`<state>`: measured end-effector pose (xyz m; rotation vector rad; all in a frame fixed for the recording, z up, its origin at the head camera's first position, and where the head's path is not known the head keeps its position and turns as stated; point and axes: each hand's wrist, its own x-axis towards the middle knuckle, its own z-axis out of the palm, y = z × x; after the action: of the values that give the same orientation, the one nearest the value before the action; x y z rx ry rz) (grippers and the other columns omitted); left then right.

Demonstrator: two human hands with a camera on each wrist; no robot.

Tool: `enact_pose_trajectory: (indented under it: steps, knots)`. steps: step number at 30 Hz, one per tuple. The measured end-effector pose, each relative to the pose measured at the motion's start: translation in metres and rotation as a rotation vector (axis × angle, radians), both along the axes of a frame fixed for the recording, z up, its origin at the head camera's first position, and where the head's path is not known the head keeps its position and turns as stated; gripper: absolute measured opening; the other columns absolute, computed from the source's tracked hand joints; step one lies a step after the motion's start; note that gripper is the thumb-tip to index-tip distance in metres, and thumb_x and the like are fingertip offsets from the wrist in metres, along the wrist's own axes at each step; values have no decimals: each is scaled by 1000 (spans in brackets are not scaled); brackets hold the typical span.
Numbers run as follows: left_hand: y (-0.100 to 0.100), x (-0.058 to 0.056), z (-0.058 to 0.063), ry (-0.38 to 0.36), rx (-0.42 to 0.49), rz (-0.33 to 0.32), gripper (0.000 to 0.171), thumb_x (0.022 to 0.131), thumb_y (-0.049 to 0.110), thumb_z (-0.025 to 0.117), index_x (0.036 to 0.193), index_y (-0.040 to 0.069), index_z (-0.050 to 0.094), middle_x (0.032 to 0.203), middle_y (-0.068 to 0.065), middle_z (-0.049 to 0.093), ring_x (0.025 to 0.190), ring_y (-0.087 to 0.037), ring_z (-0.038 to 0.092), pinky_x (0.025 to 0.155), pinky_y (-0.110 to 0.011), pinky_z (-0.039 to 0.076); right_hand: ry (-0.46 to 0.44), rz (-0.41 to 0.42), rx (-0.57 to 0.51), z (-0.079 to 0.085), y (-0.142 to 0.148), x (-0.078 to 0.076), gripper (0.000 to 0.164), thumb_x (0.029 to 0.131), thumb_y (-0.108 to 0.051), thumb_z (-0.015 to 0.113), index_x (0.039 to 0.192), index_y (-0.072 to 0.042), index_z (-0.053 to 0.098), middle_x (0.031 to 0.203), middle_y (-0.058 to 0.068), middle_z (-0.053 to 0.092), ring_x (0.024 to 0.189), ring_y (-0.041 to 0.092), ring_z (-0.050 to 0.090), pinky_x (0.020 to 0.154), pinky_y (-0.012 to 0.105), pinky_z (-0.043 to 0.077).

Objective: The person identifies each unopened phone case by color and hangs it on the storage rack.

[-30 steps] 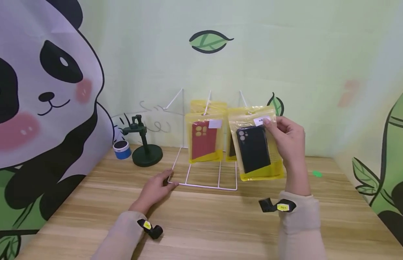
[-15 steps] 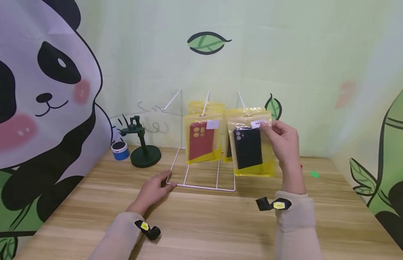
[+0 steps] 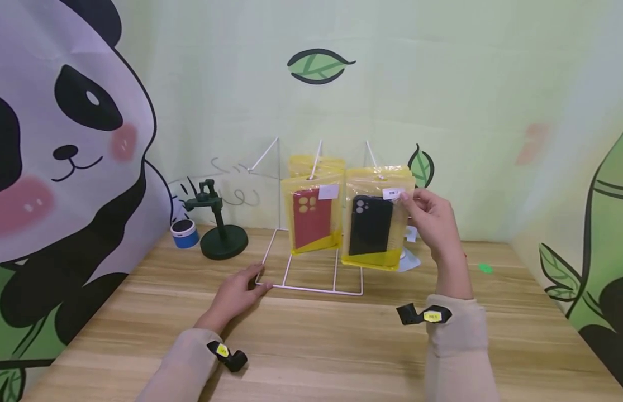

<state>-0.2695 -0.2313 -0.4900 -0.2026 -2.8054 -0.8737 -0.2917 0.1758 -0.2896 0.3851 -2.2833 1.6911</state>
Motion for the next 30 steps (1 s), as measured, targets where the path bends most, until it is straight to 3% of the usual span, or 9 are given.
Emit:
enact_pose_trajectory:
  steps: [8, 16, 20, 25, 30]
  knots:
    - [-1, 1, 4, -5, -2, -3, 67, 96, 46, 66, 150, 11, 48, 155, -13, 45, 143, -35, 40, 115, -57, 33, 7, 23, 4, -1, 2, -1, 48, 101, -40, 61, 121, 4, 65, 106, 15, 72, 94, 17, 68, 81, 26, 59]
    - [-1, 2, 7, -2, -9, -9, 67, 97, 45, 65, 150, 9, 48, 154, -14, 45, 142, -37, 40, 115, -57, 33, -11, 20, 65, -1, 2, 0, 45, 101, -36, 61, 128, 0, 63, 119, 20, 70, 106, 30, 68, 89, 35, 58]
    - [0, 0, 4, 1, -8, -15, 67, 96, 45, 66, 150, 10, 49, 154, -14, 45, 142, -36, 41, 115, -56, 33, -25, 31, 91, -1, 5, 1, 44, 102, -33, 61, 130, 0, 61, 121, 20, 69, 108, 32, 67, 89, 34, 58]
    - [-3, -2, 2, 35, -20, -33, 66, 96, 43, 68, 148, 7, 50, 152, -15, 47, 140, -36, 44, 114, -54, 35, -37, 57, 121, -5, 8, 1, 39, 102, -28, 61, 125, 3, 61, 118, 21, 68, 107, 32, 65, 84, 26, 58]
    - [-7, -1, 2, 37, -14, -34, 66, 96, 43, 68, 148, 6, 51, 151, -15, 48, 140, -36, 44, 114, -55, 35, -21, 79, 177, -9, 10, 0, 33, 102, -26, 61, 120, 2, 62, 119, 19, 68, 105, 32, 68, 88, 33, 59]
